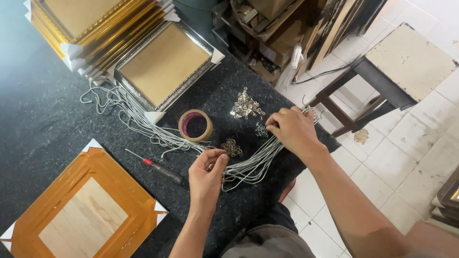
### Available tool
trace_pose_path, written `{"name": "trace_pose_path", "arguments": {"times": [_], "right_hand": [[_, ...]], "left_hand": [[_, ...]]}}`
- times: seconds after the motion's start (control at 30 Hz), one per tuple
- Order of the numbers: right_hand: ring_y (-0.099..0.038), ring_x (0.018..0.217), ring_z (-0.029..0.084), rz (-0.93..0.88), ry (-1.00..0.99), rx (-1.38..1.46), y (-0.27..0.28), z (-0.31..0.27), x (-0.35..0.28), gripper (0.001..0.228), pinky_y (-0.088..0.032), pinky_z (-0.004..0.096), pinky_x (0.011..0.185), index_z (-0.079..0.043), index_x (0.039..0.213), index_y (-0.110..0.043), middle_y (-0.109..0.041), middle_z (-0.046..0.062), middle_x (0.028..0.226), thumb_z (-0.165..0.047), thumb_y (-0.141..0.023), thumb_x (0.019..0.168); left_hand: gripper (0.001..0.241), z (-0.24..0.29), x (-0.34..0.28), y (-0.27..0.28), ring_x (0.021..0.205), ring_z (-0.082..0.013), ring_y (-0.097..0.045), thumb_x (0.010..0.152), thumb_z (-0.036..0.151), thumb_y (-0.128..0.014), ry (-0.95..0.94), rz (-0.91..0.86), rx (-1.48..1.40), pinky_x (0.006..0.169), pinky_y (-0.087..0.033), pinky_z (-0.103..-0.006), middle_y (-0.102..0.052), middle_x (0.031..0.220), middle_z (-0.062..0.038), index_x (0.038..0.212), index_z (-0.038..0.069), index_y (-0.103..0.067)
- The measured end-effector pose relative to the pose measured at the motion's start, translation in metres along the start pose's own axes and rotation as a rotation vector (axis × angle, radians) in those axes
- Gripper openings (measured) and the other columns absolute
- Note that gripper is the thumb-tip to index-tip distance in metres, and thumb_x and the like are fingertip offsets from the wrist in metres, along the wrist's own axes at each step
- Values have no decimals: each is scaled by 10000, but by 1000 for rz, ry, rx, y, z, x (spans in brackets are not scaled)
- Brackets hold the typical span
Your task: Attaching hanging hooks and string to the back of a picture frame using a manual screwdriver.
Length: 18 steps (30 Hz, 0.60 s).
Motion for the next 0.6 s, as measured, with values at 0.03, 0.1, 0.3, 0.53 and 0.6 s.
{"name": "trace_pose_path", "arguments": {"times": [0.03,0.1,0.3,0.53,0.6], "right_hand": [[-447,898,154,-1,0,0,1,1,-3,114,-249,414,875,-232,867,-656,-602,-76,850,-292,-560,850],[-449,916,173,21,-12,4,7,2,-5,159,-268,411,829,-238,926,-630,-572,-64,865,-323,-504,879],[-543,667,87,124,68,563,21,-16,-27,87,-463,237,645,-127,784,-616,-611,-23,737,-208,-597,761],[-511,588,134,91,230,950,-20,-70,-52,159,-409,262,544,-70,840,-627,-592,57,615,-109,-671,693],[-501,627,109,-11,240,1036,-21,-101,-69,152,-388,233,561,-75,847,-650,-604,45,649,-150,-677,717]], "left_hand": [[96,0,-2,1,535,-79,-419,798,118,-595,1,1,0,422,-372,-223,-571,680,-18,841,50,-646],[81,-1,-4,3,543,-74,-437,805,111,-591,13,-1,-9,436,-380,-218,-586,680,-11,842,65,-646],[88,-7,-11,19,544,-78,-464,792,131,-608,36,31,-7,450,-371,-227,-627,663,-15,838,85,-667],[163,0,-25,51,535,-116,-573,736,74,-651,-113,141,-124,374,-416,-172,-687,711,-106,892,30,-667],[166,10,-36,64,540,-88,-561,744,94,-650,-166,174,-110,384,-413,-167,-689,707,-96,900,42,-668]]}}
Point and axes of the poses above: each hand's wrist, its own x-axis towards the middle knuckle, its own y-axis out of the back of the hand, z = x × y, the point moved 9 cm from there along x, towards the middle knuckle
